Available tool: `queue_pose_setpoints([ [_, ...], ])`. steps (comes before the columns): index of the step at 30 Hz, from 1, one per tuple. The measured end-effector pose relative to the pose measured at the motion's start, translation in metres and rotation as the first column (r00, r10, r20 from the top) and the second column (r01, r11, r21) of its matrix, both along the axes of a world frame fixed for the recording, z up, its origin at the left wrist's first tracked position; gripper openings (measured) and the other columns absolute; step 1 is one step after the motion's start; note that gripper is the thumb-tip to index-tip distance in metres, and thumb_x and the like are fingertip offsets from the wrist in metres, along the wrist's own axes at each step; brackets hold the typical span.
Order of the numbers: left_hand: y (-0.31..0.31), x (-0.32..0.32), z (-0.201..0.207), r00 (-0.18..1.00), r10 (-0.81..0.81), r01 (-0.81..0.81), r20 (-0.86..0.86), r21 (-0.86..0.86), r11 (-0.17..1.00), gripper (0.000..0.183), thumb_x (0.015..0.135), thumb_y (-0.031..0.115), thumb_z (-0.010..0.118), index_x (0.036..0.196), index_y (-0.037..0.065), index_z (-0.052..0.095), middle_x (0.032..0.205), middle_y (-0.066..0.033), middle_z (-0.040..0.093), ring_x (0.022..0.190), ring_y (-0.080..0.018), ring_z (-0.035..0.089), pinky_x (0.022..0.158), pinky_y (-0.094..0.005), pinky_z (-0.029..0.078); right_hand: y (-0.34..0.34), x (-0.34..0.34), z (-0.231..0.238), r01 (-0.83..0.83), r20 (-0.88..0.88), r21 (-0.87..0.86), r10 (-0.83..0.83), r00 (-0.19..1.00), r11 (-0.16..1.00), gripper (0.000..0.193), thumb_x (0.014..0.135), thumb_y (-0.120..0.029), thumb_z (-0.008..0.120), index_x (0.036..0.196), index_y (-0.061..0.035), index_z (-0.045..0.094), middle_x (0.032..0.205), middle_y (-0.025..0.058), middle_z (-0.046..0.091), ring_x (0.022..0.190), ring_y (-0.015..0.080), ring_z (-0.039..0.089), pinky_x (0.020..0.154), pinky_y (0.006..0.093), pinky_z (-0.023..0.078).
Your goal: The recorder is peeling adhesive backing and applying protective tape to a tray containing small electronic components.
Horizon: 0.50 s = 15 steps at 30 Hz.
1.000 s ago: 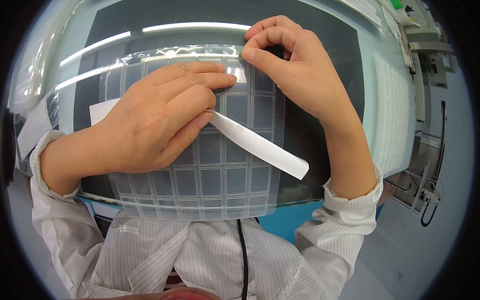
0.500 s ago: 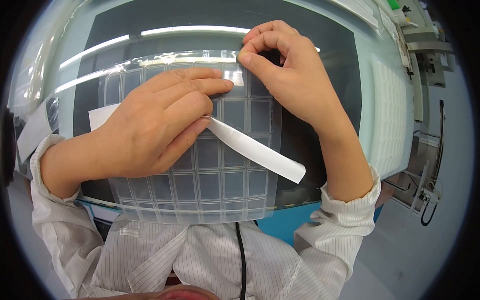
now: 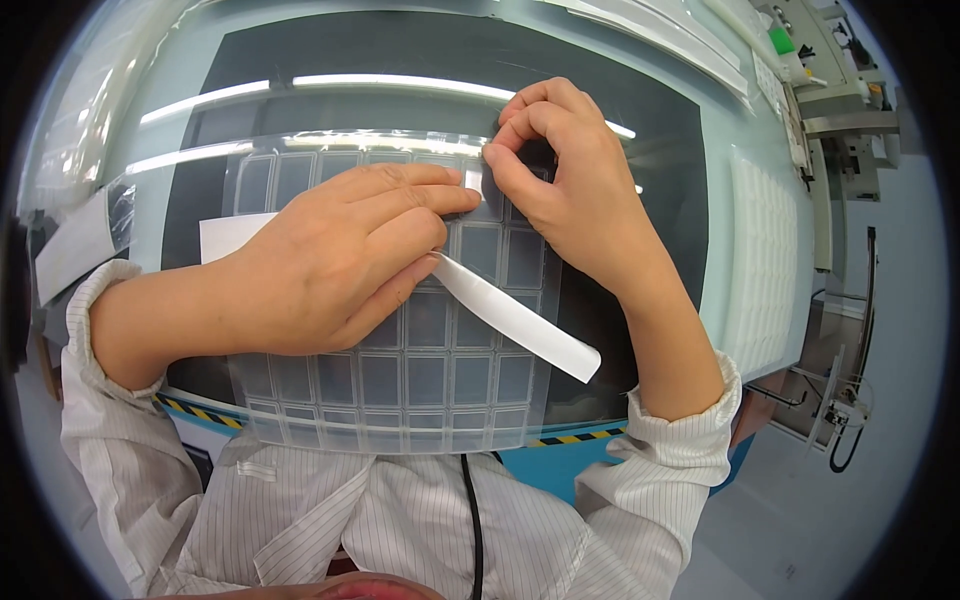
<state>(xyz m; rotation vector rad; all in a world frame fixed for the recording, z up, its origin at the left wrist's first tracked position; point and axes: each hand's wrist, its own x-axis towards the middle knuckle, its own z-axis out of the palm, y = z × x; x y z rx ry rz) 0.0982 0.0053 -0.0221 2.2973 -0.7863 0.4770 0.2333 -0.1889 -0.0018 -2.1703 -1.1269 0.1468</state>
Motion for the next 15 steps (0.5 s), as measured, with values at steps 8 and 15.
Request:
queue_pose_setpoints([
  [8, -0.0025, 0.0002, -0.0046, 0.999, 0.022, -0.021, 0.023, -0.019, 1.000, 0.018, 0.080, 0.003, 0.067, 0.093, -0.005, 0.057, 0.117, -0.0267, 0.066, 0.117, -0.0384, 0.060, 0.102, -0.0436, 0.048, -0.0035, 0.0030, 0.0036, 0.011, -0.185, 0.013, -0.008, 0.983, 1.000, 0.011, 0.088, -0.011, 0.072, 0.085, -0.0025, 0.066, 0.104, 0.0021, 0.061, 0.088, 0.0100, 0.053, 0.074, 0.0238, 0.039],
  [15, -0.0017, 0.0020, -0.0046, 0.997, 0.023, -0.025, 0.070, 0.035, 0.999, 0.016, 0.081, 0.004, 0.065, 0.092, -0.005, 0.057, 0.116, -0.0263, 0.066, 0.116, -0.0376, 0.061, 0.101, -0.0427, 0.048, 0.0037, -0.0048, -0.0019, 0.029, -0.006, 0.022, -0.029, 1.000, 0.999, 0.010, 0.087, -0.008, 0.073, 0.085, -0.0013, 0.065, 0.100, 0.0029, 0.062, 0.085, 0.0100, 0.053, 0.073, 0.0241, 0.041],
])
